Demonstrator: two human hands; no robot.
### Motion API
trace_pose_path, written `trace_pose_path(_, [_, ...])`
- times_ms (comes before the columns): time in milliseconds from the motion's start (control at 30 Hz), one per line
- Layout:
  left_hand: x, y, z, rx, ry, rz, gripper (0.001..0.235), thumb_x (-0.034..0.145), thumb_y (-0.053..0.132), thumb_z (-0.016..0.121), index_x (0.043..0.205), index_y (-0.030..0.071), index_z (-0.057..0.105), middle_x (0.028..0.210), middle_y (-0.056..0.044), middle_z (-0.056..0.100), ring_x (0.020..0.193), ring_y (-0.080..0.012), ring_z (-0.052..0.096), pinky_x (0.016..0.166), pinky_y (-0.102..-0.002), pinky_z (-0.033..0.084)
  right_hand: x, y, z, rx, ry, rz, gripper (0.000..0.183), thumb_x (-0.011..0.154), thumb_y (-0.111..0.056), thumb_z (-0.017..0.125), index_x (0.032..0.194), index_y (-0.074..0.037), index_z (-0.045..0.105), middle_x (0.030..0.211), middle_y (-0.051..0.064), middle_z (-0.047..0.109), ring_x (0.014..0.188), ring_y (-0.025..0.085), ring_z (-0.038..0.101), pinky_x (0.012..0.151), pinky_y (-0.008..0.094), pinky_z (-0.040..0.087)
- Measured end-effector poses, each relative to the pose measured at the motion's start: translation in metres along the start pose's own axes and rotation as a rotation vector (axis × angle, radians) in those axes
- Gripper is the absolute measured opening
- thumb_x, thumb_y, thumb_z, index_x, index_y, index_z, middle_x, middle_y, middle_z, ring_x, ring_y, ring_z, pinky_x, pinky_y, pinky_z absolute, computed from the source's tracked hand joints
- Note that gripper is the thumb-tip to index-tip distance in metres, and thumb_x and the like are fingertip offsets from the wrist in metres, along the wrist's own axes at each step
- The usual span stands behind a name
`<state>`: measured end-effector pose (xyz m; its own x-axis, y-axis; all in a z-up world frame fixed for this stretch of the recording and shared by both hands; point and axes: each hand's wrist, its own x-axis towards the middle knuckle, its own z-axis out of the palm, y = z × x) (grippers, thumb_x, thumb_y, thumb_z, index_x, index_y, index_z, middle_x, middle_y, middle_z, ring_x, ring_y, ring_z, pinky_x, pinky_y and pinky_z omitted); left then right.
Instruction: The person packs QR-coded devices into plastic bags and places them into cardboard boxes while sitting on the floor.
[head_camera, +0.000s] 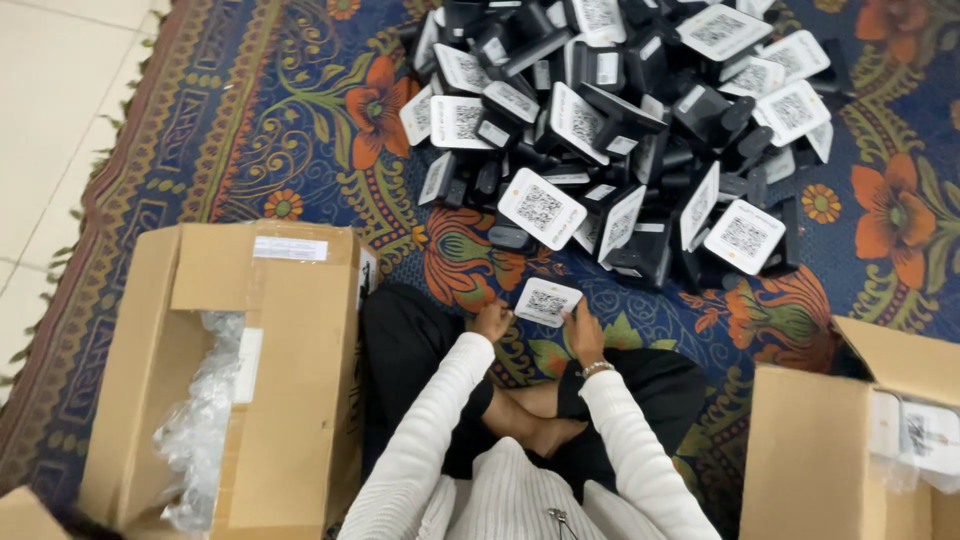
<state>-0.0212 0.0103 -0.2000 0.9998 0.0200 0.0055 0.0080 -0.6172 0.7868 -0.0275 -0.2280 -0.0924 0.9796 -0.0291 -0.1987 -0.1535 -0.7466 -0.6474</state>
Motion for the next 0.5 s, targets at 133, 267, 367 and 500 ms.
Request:
trace_pose_path(133, [-0.025,0.049,-0.066,-0.364,0.140,0.118,0.039,0.099,0.020,0.066,0.133,0.002,0.056,0.123,-0.019,0.064,0.101,-0.0294,0.070,0.085,-0.039,0.058,-0.006,0.056,0.067,-0.182,0.374,-0.682,0.057,0.074,-0.029,0.084,0.118,-0.006,0.057,0.108,0.028,0.070,0.094,0.048,0.068,0.082,0.046,0.056])
trace_pose_path(267, [-0.077,0.091,-0.210,-0.467,0.314,0.043,0.033,0.102,0.018,0.063,0.133,0.006,0.059,0.118,-0.012,0.069,0.109,-0.0229,0.070,0.090,-0.034,0.056,-0.033,0.113,0.157,0.720,-0.321,-0.122,0.029,0.096,-0.017,0.067,0.119,0.000,0.060,0.101,0.024,0.067,0.081,0.044,0.064,0.069,0.045,0.052])
trace_pose_path(367, [-0.125,0.072,-0.301,-0.375,0.593,0.022,0.023,0.102,0.013,0.060,0.124,0.007,0.065,0.118,-0.010,0.071,0.103,-0.0193,0.072,0.085,-0.033,0.058,-0.099,0.029,0.101,0.665,-0.580,-0.360,0.024,0.098,-0.020,0.070,0.114,-0.002,0.066,0.105,0.023,0.071,0.093,0.042,0.066,0.083,0.045,0.054])
trace_pose_path(500, [-0.201,0.021,-0.403,-0.158,0.982,-0.131,0.020,0.101,0.006,0.059,0.120,0.007,0.067,0.109,-0.010,0.074,0.088,-0.0183,0.069,0.075,-0.031,0.054,-0.125,-0.019,0.070,-0.228,-0.334,-0.407,0.028,0.099,-0.035,0.059,0.115,-0.014,0.070,0.109,0.012,0.077,0.098,0.034,0.072,0.081,0.046,0.056])
